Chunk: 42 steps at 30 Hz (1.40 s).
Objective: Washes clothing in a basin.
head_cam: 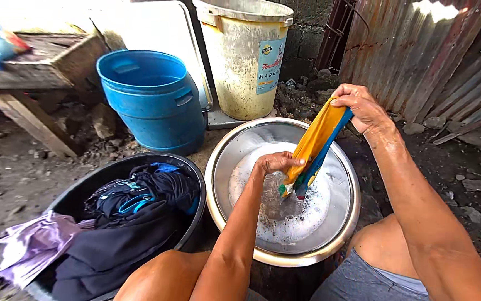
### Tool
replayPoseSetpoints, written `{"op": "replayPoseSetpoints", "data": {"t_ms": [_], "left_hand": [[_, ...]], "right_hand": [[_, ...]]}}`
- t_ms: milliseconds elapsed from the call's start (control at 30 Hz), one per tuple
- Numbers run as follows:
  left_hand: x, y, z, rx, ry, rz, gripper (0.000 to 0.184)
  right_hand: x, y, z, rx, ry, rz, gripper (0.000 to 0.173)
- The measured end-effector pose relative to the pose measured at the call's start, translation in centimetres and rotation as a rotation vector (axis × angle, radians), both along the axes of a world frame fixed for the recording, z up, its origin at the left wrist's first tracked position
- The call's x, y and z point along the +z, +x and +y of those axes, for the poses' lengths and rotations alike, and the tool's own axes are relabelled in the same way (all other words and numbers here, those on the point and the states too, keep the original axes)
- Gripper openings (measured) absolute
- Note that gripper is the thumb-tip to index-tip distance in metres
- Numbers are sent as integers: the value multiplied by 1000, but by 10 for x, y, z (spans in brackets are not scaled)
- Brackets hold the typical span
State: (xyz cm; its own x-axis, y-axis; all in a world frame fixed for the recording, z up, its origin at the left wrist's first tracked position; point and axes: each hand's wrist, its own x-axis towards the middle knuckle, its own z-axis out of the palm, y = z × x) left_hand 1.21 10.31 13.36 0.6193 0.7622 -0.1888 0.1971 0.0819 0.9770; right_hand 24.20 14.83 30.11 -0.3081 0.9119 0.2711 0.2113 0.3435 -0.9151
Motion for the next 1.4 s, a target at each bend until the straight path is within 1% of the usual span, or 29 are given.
{"op": "replayPoseSetpoints", "data": {"t_ms": [67,133,167,200,267,333,400,433,467,533,567,633,700,733,767,800,833,867,900,933,967,1000,1033,1100,1167,1233,1267,1333,1400], "left_hand": [[-21,6,2,-72,-23,313,46],[-17,15,4,-121,43,698,48],[-13,15,9,-90,95,853,45],[-11,9,17,-10,139,957,42],[-1,-18,33,234,205,1035,37],[26,-49,44,408,265,1056,34],[63,-65,49,470,354,1100,28],[84,-66,50,467,408,1130,24],[103,-65,49,457,459,1162,22],[135,-58,45,426,507,1238,22],[148,-57,44,412,504,1271,22],[154,-64,49,432,531,1274,23],[135,-74,56,522,615,1166,23],[114,-72,57,579,650,1119,23],[83,-65,55,638,670,1086,24],[40,-54,48,673,673,1054,24],[-15,-42,35,673,659,1011,22],[-71,-31,20,629,566,986,25],[-121,-21,0,518,409,978,31],[-153,-15,-22,361,225,1002,35],[-173,-11,-38,219,64,1064,37],[-183,-6,-47,107,-30,1142,38],[-188,-2,-52,32,-85,1195,38],[-191,-2,-51,-89,-166,1268,40],[-187,-5,-48,-159,-215,1317,43],[-172,-1,-51,-188,-263,1346,48],[-171,1,-54,-209,-274,1367,49],[-173,1,-60,-254,-266,1388,48],[-178,6,-69,-311,-199,1410,44]], "right_hand": [[0,14,2,-13,7,122,10],[-2,24,1,46,25,107,11],[0,29,-1,97,41,43,11],[3,35,-3,165,52,-56,10],[10,49,-2,302,61,-342,8],[15,61,4,381,-2,-735,5],[7,66,15,379,-64,-1092,25],[3,65,21,348,-78,-1229,34],[-3,67,31,311,-49,-1316,38],[-12,68,50,220,38,-1369,34],[-10,65,56,189,55,-1381,32],[0,49,59,168,41,-1376,31],[-7,26,57,164,78,-1303,27],[-24,10,54,180,110,-1226,21],[-52,-10,50,215,112,-1155,17],[-95,-35,43,262,87,-1100,18],[-152,-59,35,312,37,-1077,21],[-210,-80,20,382,-85,-1075,28],[-261,-96,-3,429,-196,-1092,34],[-302,-106,-31,466,-288,-1105,38],[-332,-111,-56,507,-362,-1133,40],[-354,-112,-75,543,-413,-1160,40],[-366,-111,-91,566,-463,-1191,39],[-376,-110,-107,617,-524,-1241,41],[-374,-103,-103,666,-575,-1293,45],[-372,-87,-91,666,-630,-1390,51],[-369,-77,-86,646,-651,-1458,56],[-361,-54,-75,564,-668,-1545,58],[-354,-30,-61,438,-658,-1570,50]]}}
